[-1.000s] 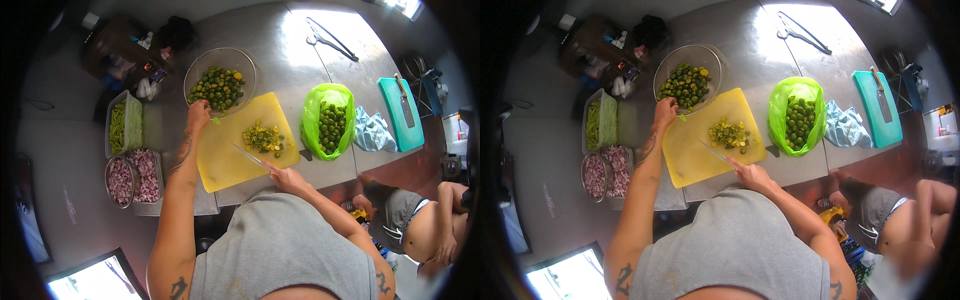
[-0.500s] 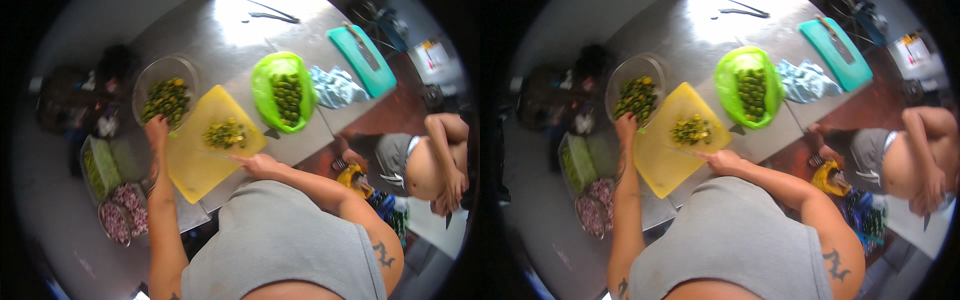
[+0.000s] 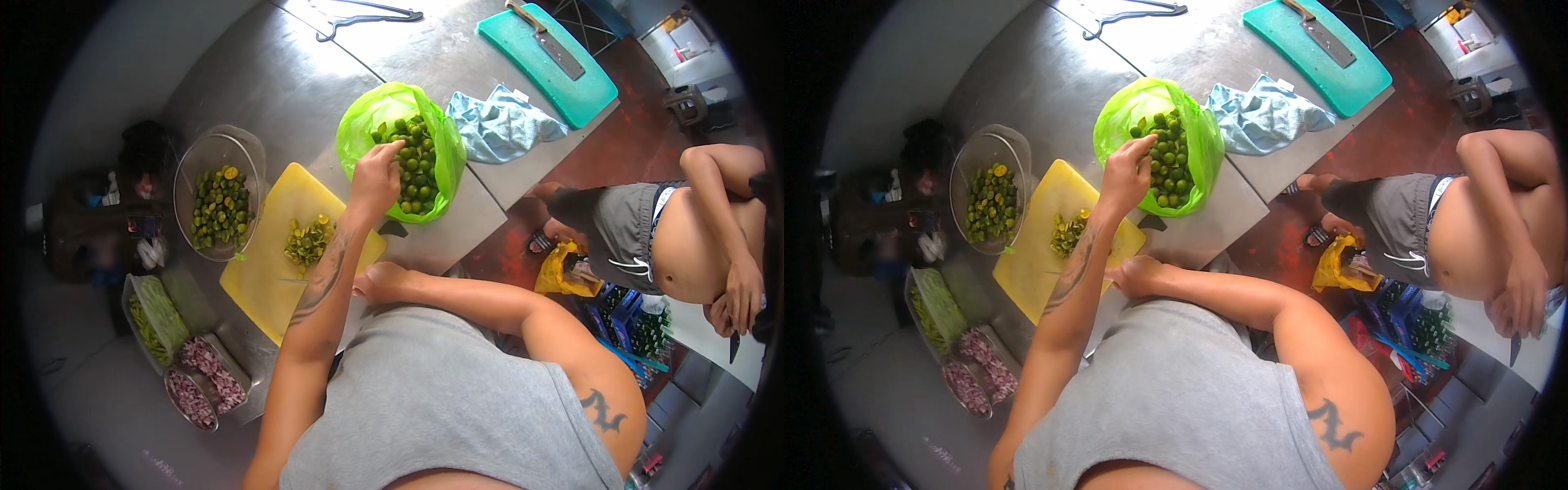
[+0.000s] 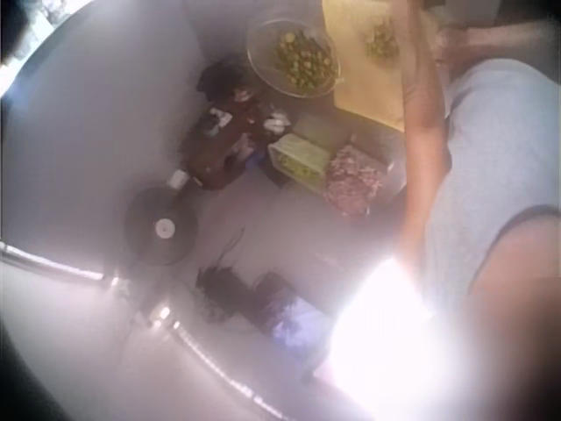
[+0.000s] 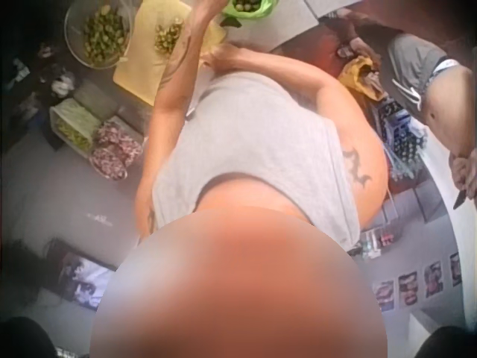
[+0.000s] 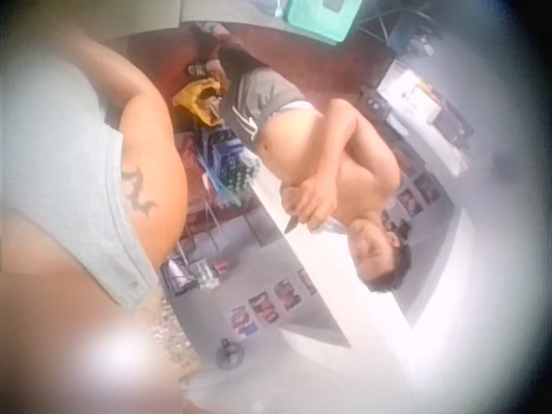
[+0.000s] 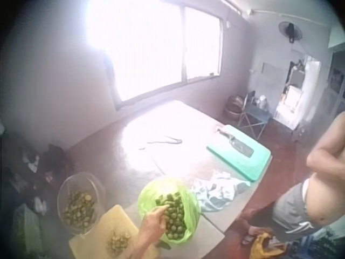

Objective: The person repeatedly picks small green vegetables from a green plastic bag and chops them on a yellow cutting board using a knife. The chopped pieces accumulate on the board and are later transferred into a metal bowl.

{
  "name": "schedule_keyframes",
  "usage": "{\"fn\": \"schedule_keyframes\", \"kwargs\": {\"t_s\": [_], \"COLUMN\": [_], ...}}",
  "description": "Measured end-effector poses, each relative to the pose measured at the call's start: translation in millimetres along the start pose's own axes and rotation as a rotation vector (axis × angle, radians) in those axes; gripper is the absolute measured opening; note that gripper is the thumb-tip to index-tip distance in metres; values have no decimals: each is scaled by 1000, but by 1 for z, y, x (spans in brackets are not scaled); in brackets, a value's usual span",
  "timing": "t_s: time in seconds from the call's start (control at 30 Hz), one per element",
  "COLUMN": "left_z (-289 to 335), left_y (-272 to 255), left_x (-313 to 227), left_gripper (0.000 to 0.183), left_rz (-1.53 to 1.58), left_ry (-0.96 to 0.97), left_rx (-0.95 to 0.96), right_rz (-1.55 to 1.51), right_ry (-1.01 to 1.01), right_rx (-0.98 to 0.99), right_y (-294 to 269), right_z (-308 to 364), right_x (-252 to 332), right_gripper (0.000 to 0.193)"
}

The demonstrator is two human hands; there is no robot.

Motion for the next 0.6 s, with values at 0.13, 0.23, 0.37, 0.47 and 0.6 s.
{"fn": "schedule_keyframes", "kwargs": {"t_s": [0.13, 0.23, 0.37, 0.47, 0.6], "left_z": [-34, -49, -48, -3, 40], "left_y": [23, 42, 74, 100, 118], "left_x": [10, 12, -1, -36, -84], "left_gripper": [40, 36, 20, 20, 50], "left_rz": [-140, -236, -340, -72, 211], "left_ry": [-14, 59, 105, 257, 60], "left_rx": [161, 203, 291, 116, 244], "right_rz": [-154, -191, -139, -346, -751], "right_ry": [15, 13, -65, -140, -238], "right_rx": [3, 133, 83, -178, 116], "right_y": [-6, -8, 0, 2, -25], "right_z": [6, 8, 4, 15, 23], "right_x": [-4, -14, -22, -18, -34], "right_gripper": [26, 57, 56, 60, 68]}}
Point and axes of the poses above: each hand's wrist, its own z-axis away from the middle knuckle, its own y-axis out of the palm, x = y × z, the point moved 1 cm from there along -z, towards the middle knuckle, and after that the axes turned 6 degrees about -y, right-handed, at the moved point
